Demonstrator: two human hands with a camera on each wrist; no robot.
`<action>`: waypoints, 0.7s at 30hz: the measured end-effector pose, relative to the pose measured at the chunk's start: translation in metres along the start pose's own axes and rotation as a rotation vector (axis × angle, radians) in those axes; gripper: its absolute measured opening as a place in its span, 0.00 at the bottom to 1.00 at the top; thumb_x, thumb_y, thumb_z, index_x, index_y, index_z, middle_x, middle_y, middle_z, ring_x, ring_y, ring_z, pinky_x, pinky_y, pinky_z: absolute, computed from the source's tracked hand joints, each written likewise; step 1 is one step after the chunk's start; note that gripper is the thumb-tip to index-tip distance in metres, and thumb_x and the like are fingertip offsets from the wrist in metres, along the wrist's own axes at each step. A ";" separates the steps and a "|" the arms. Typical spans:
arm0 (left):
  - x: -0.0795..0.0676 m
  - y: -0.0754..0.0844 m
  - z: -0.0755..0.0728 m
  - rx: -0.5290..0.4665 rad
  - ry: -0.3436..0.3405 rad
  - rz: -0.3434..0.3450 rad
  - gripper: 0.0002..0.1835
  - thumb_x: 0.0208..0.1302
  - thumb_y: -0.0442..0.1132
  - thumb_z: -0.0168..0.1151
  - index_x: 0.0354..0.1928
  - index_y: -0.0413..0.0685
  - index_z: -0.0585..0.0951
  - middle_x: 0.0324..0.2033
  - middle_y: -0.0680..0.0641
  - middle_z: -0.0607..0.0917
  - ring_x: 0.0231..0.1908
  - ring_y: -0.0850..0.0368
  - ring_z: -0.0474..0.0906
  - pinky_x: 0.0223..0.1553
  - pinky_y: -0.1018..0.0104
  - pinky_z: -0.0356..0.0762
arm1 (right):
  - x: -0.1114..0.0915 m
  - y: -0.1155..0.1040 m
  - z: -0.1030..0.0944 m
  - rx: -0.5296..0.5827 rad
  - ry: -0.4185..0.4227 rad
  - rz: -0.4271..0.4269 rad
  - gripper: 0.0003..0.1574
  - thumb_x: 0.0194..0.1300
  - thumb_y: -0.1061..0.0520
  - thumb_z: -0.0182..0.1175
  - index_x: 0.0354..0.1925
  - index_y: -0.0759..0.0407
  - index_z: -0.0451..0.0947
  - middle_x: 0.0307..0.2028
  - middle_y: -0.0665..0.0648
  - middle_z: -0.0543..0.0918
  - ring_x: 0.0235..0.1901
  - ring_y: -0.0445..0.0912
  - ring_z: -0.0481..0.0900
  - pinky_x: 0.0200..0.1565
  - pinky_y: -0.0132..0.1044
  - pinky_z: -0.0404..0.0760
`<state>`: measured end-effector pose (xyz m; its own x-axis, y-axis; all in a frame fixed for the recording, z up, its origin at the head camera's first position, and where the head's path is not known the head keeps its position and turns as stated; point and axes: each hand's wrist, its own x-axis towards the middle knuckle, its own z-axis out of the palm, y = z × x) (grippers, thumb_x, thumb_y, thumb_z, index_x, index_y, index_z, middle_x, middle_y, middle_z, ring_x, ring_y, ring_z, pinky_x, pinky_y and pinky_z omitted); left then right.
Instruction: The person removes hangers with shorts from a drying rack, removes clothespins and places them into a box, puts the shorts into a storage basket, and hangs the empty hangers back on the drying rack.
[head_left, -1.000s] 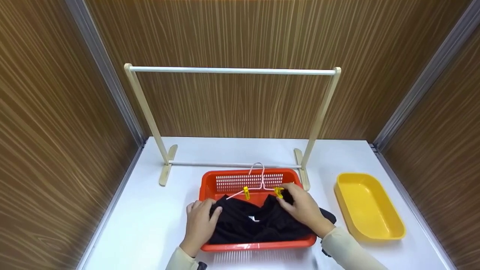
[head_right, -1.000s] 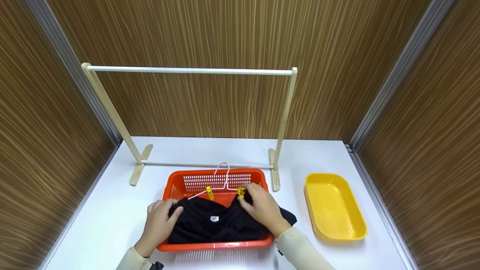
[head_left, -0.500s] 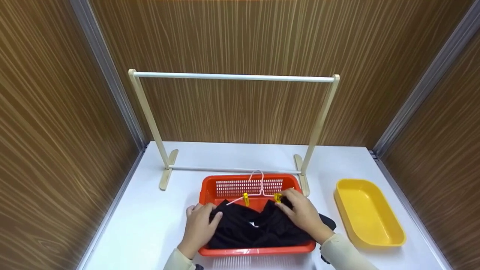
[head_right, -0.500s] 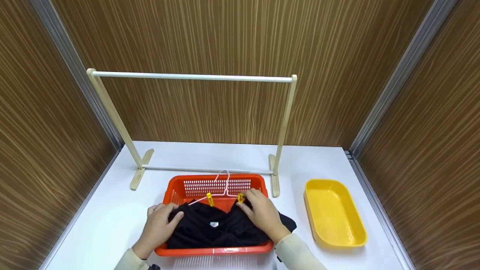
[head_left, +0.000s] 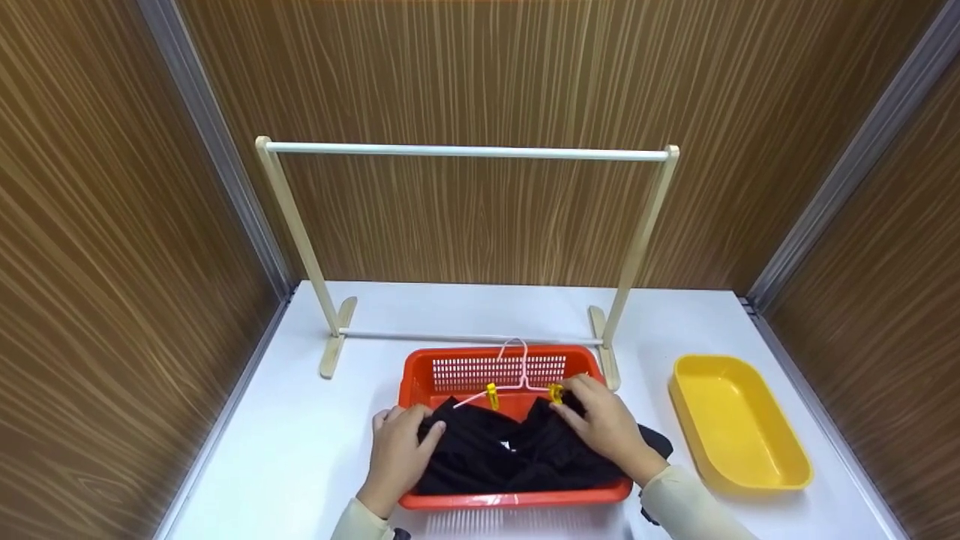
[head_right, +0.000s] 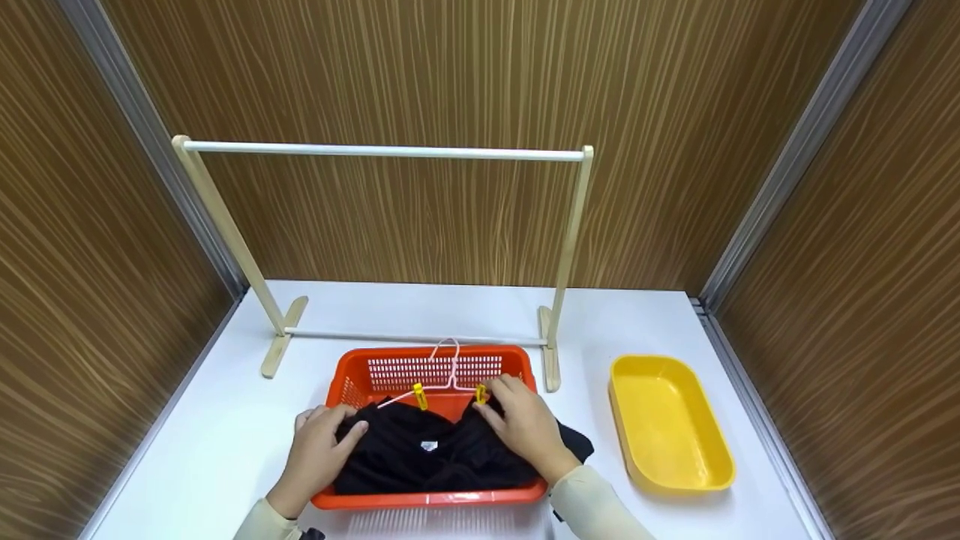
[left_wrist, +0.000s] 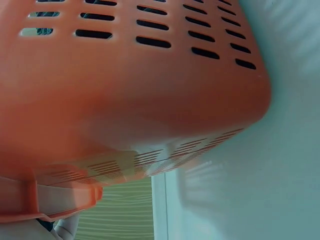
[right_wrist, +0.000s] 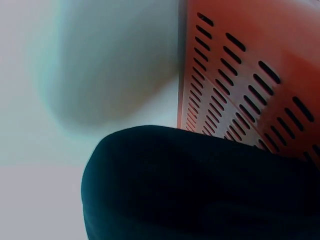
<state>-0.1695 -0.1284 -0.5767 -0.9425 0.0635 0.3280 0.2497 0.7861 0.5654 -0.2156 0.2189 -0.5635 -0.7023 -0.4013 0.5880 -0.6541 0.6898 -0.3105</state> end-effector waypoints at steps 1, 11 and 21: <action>0.000 0.000 0.000 -0.001 0.002 -0.001 0.09 0.69 0.48 0.68 0.41 0.52 0.83 0.38 0.54 0.89 0.41 0.54 0.77 0.59 0.46 0.61 | 0.000 0.000 0.001 -0.003 0.009 -0.008 0.19 0.63 0.55 0.75 0.50 0.55 0.82 0.40 0.49 0.83 0.39 0.41 0.80 0.41 0.42 0.83; -0.002 0.001 -0.001 -0.020 0.024 0.004 0.08 0.68 0.48 0.69 0.40 0.54 0.83 0.37 0.55 0.89 0.41 0.54 0.77 0.58 0.47 0.61 | 0.000 -0.001 0.001 -0.010 0.016 0.038 0.19 0.62 0.56 0.73 0.50 0.54 0.81 0.41 0.48 0.83 0.39 0.41 0.80 0.43 0.43 0.83; -0.002 -0.001 0.001 -0.039 0.015 -0.013 0.08 0.68 0.48 0.69 0.40 0.54 0.83 0.37 0.55 0.88 0.41 0.55 0.77 0.58 0.47 0.62 | 0.000 -0.001 0.000 0.002 -0.003 0.048 0.20 0.61 0.58 0.72 0.52 0.54 0.81 0.44 0.49 0.85 0.42 0.43 0.82 0.47 0.45 0.84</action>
<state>-0.1681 -0.1287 -0.5780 -0.9422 0.0441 0.3320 0.2465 0.7624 0.5982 -0.2151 0.2180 -0.5628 -0.7335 -0.3697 0.5703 -0.6204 0.7071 -0.3394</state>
